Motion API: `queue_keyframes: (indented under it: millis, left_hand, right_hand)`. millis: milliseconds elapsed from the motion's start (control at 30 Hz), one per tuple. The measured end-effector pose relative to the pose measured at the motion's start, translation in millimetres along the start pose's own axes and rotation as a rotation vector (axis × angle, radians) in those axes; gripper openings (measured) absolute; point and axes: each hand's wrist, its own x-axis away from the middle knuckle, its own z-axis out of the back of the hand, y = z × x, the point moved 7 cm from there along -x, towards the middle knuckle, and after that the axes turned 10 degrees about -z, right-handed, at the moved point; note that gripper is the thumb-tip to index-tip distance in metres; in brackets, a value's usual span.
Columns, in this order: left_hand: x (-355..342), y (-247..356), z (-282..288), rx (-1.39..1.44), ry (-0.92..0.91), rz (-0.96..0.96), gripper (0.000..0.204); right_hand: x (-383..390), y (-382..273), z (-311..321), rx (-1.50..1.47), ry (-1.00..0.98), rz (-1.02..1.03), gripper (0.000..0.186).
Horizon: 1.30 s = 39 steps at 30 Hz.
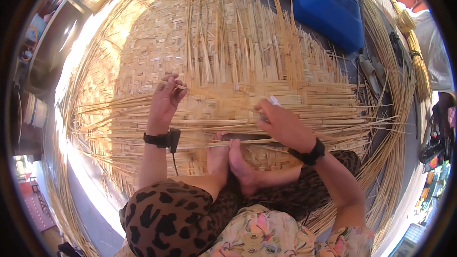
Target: The person weaves thin bamboo strips into a large circular mat on the floor by hand, using a knife to strip and trim the material as needed.
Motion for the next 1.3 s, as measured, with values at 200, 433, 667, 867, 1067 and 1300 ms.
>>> queue_keyframes:
  millis: [200,433,667,867,1067,1300]
  left_hand:
    - [10.9,-47.3,-28.6,0.123,-0.075,0.015,0.012]
    - [22.0,-91.6,1.7,-0.062,0.25,0.158,0.018]
    - [28.9,-94.1,21.1,-0.072,0.406,0.122,0.033]
    - [27.7,-75.6,-7.0,0.021,0.356,0.069,0.032]
    - [29.8,-60.7,-29.2,-0.069,0.25,0.044,0.03]
    - [51.2,-84.1,-94.7,-0.147,-0.057,0.017,0.019]
  right_hand:
    - [-37.9,-0.8,-16.1,-0.078,-0.003,0.033,0.018]
    - [-33.6,19.7,-13.9,0.166,0.15,0.094,0.017]
    - [-29.5,6.1,-11.4,0.188,0.295,0.263,0.007]
    - [-33.0,12.0,-1.2,0.24,0.189,0.245,0.003]
    - [-35.0,17.8,3.2,0.102,0.083,0.071,0.02]
    - [-58.1,-0.3,-15.6,0.205,-0.192,0.054,0.037]
